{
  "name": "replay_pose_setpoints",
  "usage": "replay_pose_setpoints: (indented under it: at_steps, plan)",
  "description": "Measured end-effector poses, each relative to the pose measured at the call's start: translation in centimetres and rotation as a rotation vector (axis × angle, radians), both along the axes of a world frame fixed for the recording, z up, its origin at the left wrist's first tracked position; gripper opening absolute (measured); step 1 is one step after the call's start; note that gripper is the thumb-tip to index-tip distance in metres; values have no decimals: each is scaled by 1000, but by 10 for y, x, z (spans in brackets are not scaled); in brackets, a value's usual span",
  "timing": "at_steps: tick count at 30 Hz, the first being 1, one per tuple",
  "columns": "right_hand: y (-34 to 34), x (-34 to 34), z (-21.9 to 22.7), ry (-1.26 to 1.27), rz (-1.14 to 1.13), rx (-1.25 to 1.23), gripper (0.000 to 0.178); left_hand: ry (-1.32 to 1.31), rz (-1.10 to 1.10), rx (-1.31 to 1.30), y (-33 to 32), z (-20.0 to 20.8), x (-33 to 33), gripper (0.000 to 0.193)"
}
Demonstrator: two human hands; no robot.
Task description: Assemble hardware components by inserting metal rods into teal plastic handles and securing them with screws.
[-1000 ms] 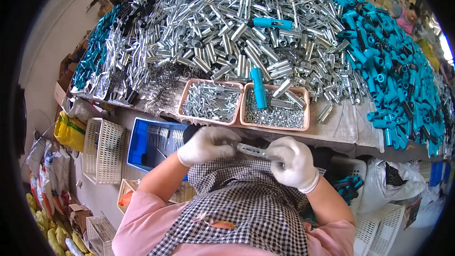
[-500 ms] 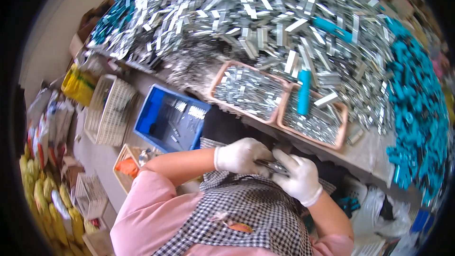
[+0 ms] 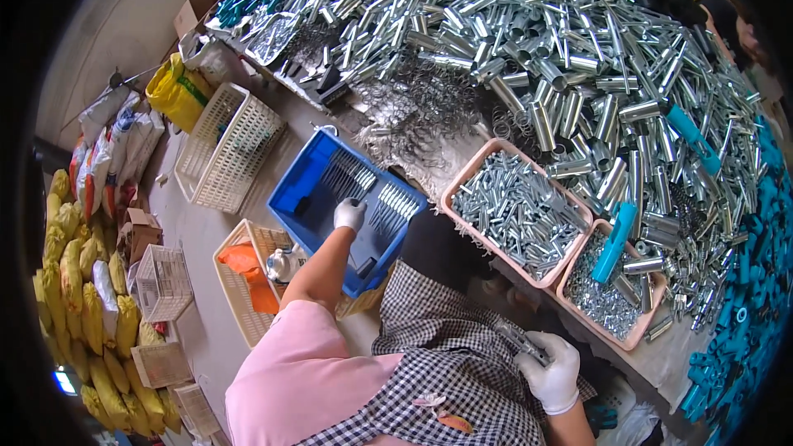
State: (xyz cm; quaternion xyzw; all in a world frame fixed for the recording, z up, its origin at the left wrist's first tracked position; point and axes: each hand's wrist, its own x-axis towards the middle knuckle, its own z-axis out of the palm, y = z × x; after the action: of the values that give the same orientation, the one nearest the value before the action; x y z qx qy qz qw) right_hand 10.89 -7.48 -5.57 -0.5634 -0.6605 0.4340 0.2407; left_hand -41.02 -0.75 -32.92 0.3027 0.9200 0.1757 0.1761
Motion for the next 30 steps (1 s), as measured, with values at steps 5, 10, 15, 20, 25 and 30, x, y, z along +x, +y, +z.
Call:
replay_pose_setpoints:
  at_steps: [5, 10, 15, 20, 25, 30]
  plan:
    - [-3, 9, -18, -47, -43, -19, 35, 20, -299, -82, 78, -35, 32, 40]
    - [-2, 1, -8, -27, 55, 50, 37, 59, -468, -353, 92, -80, 1, 40]
    - [-4, 1, -19, 6, 83, 66, 40, 3, -586, -288, 75, -90, -47, 50]
    - [-12, -3, -24, 1, 106, 156, 38, 95, -553, -369, 107, -76, -16, 46]
    - [-8, -3, -23, 1, 124, 202, 40, -74, -439, -196, 84, -70, -5, 65]
    - [-17, 4, -6, 21, 3, 244, 39, 301, -866, -89, 68, -12, -18, 24]
